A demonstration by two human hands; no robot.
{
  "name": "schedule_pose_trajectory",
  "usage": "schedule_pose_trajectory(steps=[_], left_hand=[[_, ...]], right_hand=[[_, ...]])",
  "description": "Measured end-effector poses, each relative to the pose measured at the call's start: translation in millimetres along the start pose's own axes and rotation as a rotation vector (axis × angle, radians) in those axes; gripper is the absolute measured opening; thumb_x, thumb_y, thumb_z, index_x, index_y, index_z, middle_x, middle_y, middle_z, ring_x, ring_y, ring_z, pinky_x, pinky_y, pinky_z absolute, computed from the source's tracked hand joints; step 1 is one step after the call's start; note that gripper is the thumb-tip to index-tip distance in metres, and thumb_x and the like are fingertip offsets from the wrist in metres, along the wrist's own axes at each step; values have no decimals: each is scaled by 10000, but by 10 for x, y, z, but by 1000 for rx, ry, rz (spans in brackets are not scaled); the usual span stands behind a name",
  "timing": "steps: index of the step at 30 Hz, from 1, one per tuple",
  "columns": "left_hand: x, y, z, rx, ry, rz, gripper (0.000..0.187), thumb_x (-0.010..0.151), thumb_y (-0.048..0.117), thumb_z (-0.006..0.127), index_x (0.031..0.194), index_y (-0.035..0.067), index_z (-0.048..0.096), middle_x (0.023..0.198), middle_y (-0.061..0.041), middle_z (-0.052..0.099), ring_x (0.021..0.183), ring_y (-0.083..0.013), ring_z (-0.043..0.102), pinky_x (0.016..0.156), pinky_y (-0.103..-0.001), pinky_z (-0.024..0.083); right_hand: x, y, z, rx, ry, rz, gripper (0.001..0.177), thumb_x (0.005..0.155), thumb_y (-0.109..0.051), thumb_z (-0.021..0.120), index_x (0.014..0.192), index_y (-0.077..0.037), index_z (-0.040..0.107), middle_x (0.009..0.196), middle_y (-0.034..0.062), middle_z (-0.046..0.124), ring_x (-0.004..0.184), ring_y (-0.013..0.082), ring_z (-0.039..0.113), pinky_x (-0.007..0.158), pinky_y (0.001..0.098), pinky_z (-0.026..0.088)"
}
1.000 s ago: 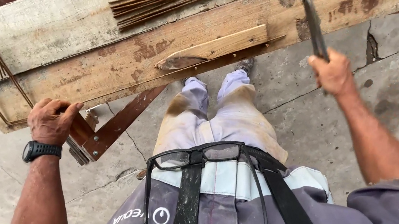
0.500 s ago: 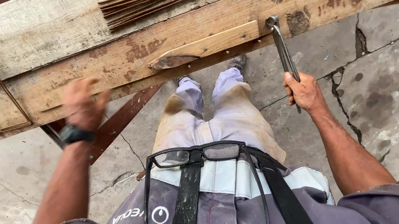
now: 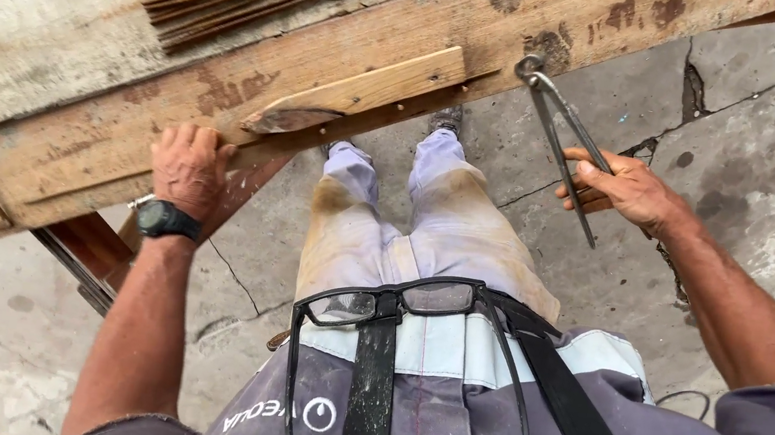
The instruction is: The person bends a metal rod into a rectangular shape using a wooden block as a guide and a hammer to strike the rod. The person repeatedly adjusts the rod's position and hammers it to form the desired shape.
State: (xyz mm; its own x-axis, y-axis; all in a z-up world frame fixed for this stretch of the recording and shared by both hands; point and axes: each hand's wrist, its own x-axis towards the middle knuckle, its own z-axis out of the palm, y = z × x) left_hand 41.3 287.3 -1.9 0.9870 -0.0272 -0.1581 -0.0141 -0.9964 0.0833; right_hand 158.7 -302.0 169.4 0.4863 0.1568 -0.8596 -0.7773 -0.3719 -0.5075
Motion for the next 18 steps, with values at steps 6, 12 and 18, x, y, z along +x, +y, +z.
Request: schedule_pose_trajectory(steps=[6,12,18], left_hand=[[-98,-136,133,73,62,13,316,921,472,751,1019,195,635,988,-13,563,1002,-253,602,808,-391,516],[-118,-153,112,-10,12,-49,308,950,480,776,1039,211,654,991,5,584,972,-230,630,891,-350,494],[-79,31,-187,-79,-76,-128,268,1014,434,767,1095,196,675,1022,-23,583,958,-262,629,919,-347,467]], right_hand=[[127,-342,-250,-39,-182,176,473,1012,-213,533,1423,21,535,1082,371,682,990,431,683,938,550,524],[471,-519,-499,-102,-350,287,476,986,-205,545,1429,-31,548,1083,401,685,994,479,691,926,576,525],[936,-587,-773,-242,-463,387,512,977,-201,535,1458,-25,535,1119,439,667,1025,514,666,959,596,498]])
